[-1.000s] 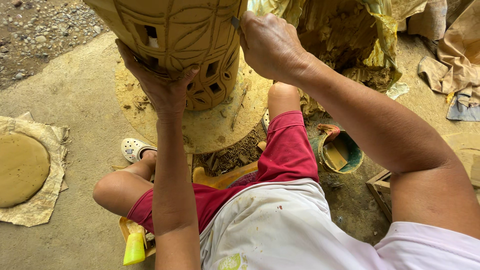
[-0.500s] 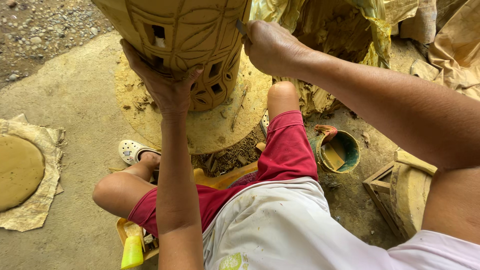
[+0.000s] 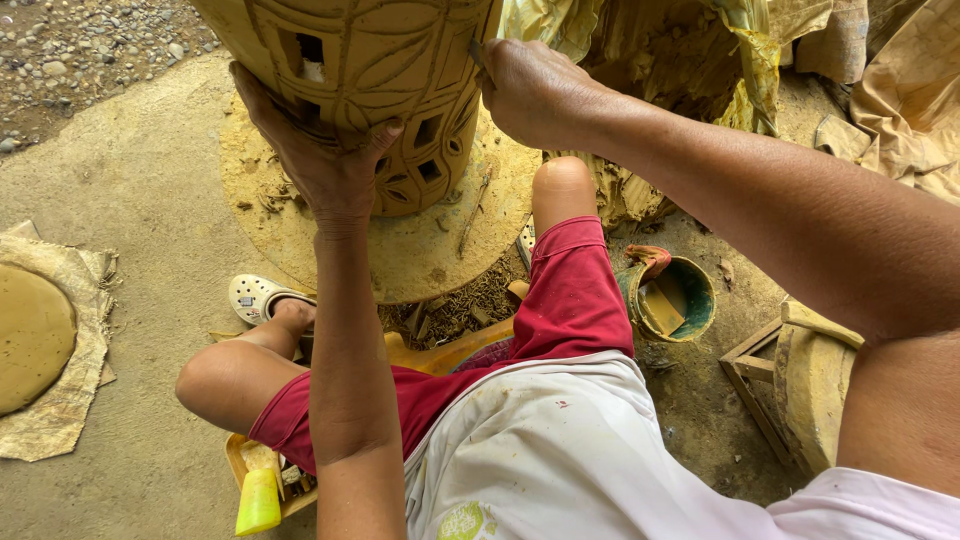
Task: The person uses a carving tool to cut patterns into a large clay pot and removes the cutout clay pieces by hand.
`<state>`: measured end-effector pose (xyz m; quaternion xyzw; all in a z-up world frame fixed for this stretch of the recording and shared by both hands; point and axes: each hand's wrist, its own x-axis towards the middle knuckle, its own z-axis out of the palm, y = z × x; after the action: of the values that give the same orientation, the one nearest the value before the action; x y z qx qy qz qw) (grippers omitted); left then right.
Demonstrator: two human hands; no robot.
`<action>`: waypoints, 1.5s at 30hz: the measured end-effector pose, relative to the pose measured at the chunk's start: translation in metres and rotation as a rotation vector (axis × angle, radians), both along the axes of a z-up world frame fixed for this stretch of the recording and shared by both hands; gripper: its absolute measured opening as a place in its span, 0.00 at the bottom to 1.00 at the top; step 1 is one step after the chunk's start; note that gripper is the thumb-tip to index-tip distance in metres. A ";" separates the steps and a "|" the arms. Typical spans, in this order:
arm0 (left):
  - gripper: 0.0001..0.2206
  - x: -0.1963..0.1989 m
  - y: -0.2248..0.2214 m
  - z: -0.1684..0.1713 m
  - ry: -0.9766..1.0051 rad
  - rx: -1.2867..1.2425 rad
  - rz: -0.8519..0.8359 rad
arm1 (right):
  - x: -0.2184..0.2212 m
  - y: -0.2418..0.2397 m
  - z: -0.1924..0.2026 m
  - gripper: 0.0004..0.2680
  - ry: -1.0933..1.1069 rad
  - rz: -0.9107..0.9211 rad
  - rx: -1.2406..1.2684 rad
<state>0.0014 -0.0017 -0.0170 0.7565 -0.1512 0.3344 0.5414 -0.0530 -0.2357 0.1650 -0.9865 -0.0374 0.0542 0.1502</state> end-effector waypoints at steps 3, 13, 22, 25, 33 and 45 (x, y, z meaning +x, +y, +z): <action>0.66 0.000 0.001 -0.001 0.003 0.022 0.025 | 0.001 0.002 -0.001 0.11 0.013 0.008 -0.042; 0.66 0.008 0.000 -0.011 -0.001 0.038 0.045 | 0.003 0.003 -0.010 0.11 0.035 0.018 0.003; 0.66 0.011 0.001 -0.013 -0.036 0.020 0.031 | 0.004 0.006 -0.013 0.10 0.073 0.010 -0.061; 0.66 0.009 0.001 -0.013 -0.024 0.020 0.026 | 0.006 0.006 -0.019 0.11 0.052 0.020 -0.057; 0.65 0.004 -0.001 -0.010 -0.015 0.002 0.018 | 0.009 0.003 -0.042 0.10 0.030 0.006 -0.022; 0.65 0.006 0.002 -0.005 -0.007 0.106 0.044 | -0.008 -0.006 -0.083 0.08 -0.123 -0.021 0.148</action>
<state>0.0073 0.0008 -0.0222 0.7862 -0.1538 0.3403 0.4924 -0.0606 -0.2416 0.0821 -0.9745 -0.0401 -0.0108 0.2206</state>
